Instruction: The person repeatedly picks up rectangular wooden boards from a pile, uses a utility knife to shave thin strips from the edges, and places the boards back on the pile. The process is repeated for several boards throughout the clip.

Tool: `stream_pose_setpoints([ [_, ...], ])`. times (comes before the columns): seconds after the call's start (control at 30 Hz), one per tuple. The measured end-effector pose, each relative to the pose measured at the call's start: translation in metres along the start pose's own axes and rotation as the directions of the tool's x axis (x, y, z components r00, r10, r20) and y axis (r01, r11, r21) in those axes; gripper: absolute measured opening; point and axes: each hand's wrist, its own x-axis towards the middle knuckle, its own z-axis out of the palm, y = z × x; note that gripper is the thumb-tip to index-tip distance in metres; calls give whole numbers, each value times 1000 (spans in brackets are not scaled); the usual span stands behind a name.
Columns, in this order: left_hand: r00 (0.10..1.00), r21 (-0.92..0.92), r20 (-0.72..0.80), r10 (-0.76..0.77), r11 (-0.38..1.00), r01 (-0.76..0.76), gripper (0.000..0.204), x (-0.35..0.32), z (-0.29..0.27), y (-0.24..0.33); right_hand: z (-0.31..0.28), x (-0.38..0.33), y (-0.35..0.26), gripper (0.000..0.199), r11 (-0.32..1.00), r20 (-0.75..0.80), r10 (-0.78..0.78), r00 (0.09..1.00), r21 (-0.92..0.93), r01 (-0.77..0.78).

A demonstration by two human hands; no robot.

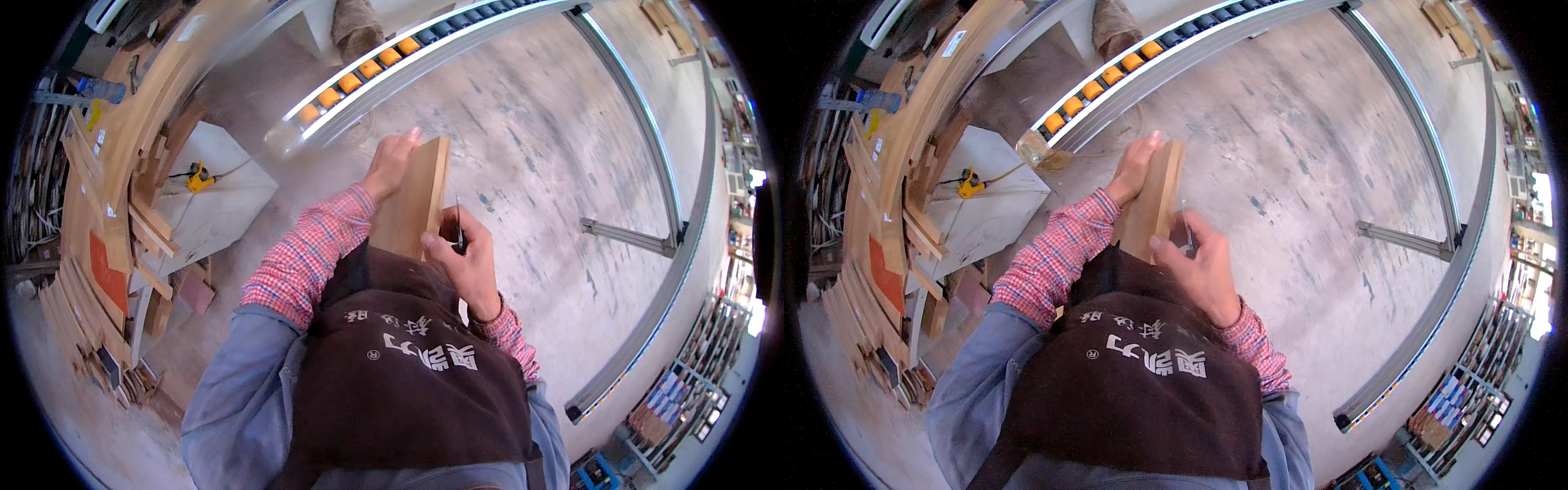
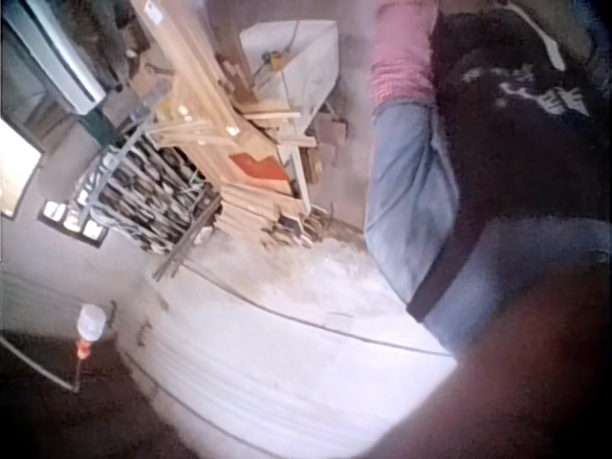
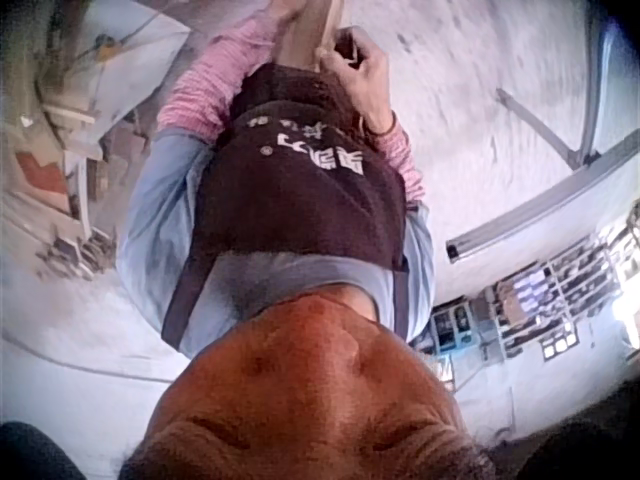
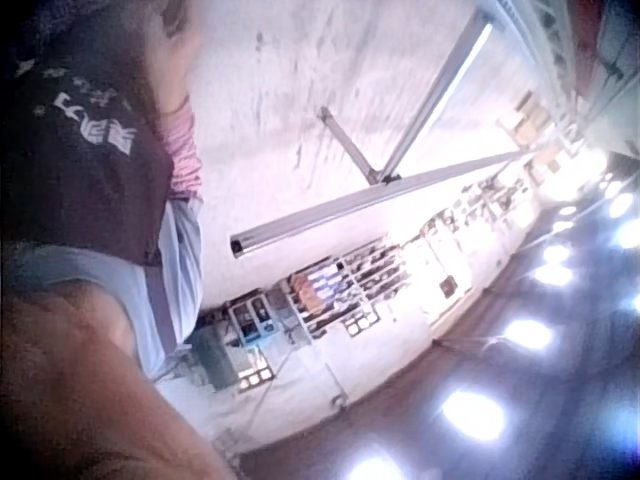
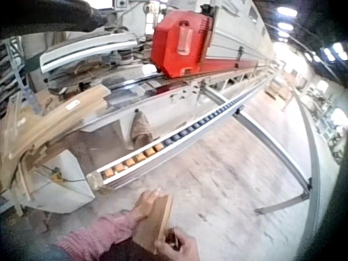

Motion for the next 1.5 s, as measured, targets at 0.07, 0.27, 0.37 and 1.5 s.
stream_pose_setpoints([
  [0.07, 1000, 40, -2, -16, 999, 16, 70, 3, 2, -6, -6, 5, 7, 23, 1000, 1, -3, 1000, -30, 3],
  [0.27, 998, 310, 31, -52, 950, 40, 74, 13, 5, -18, -25, 17, 28, 24, 1000, -44, 13, 999, -26, -14],
  [0.37, 994, 416, 47, -95, 907, 66, 74, 17, 6, -22, -33, 20, 42, 24, 998, -40, 54, 998, 35, -52],
  [1.5, 977, 866, 166, -134, 494, -79, 76, -38, 41, 13, -104, -16, 142, 30, 835, 417, 276, 866, 342, -431],
])
